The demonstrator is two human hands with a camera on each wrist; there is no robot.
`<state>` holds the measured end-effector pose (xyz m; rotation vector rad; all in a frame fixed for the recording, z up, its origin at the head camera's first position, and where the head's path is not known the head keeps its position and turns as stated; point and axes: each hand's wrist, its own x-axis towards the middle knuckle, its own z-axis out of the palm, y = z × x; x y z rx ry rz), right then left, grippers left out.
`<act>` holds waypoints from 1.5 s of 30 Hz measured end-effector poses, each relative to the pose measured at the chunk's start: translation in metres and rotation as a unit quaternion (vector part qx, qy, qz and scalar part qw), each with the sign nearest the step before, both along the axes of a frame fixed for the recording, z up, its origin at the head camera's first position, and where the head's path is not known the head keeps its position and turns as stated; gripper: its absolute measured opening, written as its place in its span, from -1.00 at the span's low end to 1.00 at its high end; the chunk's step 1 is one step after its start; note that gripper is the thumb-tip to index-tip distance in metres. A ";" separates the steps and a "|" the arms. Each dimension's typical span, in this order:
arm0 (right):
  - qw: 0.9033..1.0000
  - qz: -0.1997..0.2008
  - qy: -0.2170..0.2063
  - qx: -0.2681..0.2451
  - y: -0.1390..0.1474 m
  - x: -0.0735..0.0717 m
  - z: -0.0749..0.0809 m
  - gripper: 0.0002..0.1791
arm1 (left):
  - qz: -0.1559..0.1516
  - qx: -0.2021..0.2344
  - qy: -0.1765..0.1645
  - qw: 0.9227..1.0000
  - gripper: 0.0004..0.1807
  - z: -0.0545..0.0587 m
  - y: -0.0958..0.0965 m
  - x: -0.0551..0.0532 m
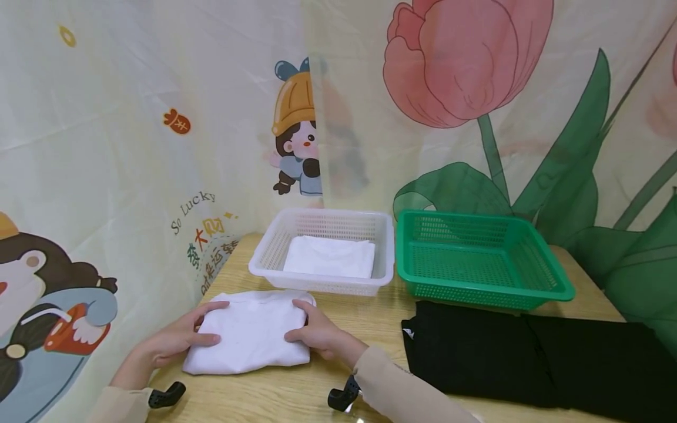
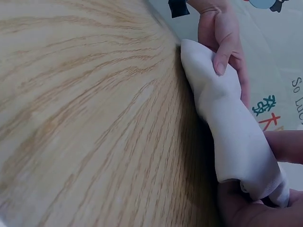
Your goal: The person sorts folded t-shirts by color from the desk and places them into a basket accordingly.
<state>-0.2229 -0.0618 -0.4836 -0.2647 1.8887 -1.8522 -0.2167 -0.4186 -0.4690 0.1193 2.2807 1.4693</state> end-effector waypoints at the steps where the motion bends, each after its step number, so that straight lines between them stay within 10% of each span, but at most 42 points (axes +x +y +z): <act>1: 1.000 -0.002 0.011 0.007 0.002 0.000 0.000 -0.03 | 0.000 0.006 0.000 1.000 -0.02 0.000 0.001 0.000; 12: 0.998 0.003 0.064 -0.010 0.029 0.007 0.008 0.00 | -0.019 0.044 0.025 0.999 -0.01 0.013 0.017 0.000; 30: 0.991 0.043 0.076 -0.102 0.071 0.018 0.069 -0.03 | -0.052 0.063 0.076 0.994 -0.08 0.093 0.041 0.004; 45: 0.989 -0.015 0.147 -0.025 0.122 -0.037 0.108 -0.01 | -0.045 0.069 0.113 0.990 0.01 0.134 0.101 -0.062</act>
